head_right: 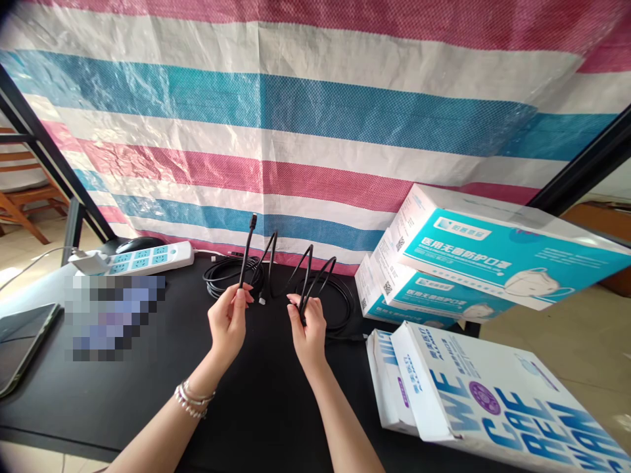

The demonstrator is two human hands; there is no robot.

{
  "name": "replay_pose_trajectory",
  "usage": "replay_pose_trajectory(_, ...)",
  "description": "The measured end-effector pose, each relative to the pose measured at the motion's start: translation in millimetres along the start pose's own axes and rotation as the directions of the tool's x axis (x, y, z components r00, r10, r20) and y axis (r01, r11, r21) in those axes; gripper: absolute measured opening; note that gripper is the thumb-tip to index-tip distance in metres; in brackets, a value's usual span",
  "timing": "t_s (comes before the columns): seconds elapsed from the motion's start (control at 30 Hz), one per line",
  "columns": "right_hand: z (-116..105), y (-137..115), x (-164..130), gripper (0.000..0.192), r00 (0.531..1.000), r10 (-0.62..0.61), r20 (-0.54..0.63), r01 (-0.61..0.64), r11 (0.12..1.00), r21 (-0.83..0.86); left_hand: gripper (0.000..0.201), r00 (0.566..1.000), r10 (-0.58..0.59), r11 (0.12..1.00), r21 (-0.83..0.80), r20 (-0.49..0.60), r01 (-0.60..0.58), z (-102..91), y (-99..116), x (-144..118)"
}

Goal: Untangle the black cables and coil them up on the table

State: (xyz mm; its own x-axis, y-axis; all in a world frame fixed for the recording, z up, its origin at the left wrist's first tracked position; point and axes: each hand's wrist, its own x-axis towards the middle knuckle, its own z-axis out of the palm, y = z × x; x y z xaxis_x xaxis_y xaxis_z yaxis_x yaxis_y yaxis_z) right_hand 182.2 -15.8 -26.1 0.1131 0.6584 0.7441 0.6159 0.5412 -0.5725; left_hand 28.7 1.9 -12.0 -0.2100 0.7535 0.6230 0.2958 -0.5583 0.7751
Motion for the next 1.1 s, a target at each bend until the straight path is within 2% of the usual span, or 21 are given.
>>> replay_pose_trajectory(0.13,-0.5,0.6,-0.5,0.018,1.0,-0.007,0.02,0.007,1.0,0.014,0.021,0.999,0.005,1.0,-0.016,0.043,-0.004,0.8,0.2,-0.3)
replay_pose_trajectory(0.33,-0.2,-1.0,-0.7,0.018,0.998,0.002,0.056,-0.005,0.999,0.048,0.023,0.979,0.035,0.999,-0.041,0.203,-0.027,1.5,3.5,2.0)
replay_pose_trajectory(0.5,0.6,0.0,-1.6,0.02,0.994,0.048,0.094,-0.057,0.994,0.098,0.027,0.953,0.008,0.998,-0.066,0.303,0.012,2.9,4.4,1.2)
replay_pose_trajectory(0.77,1.0,2.9,-3.0,0.02,0.988,0.083,0.132,-0.103,0.982,0.155,0.023,0.944,-0.041,0.98,-0.172,0.329,0.103,4.8,5.5,1.1)
replay_pose_trajectory(1.1,1.3,0.1,-1.8,0.02,0.994,0.063,0.087,-0.072,0.992,0.101,0.021,0.966,-0.044,0.977,-0.193,0.254,0.095,4.3,9.8,2.4)
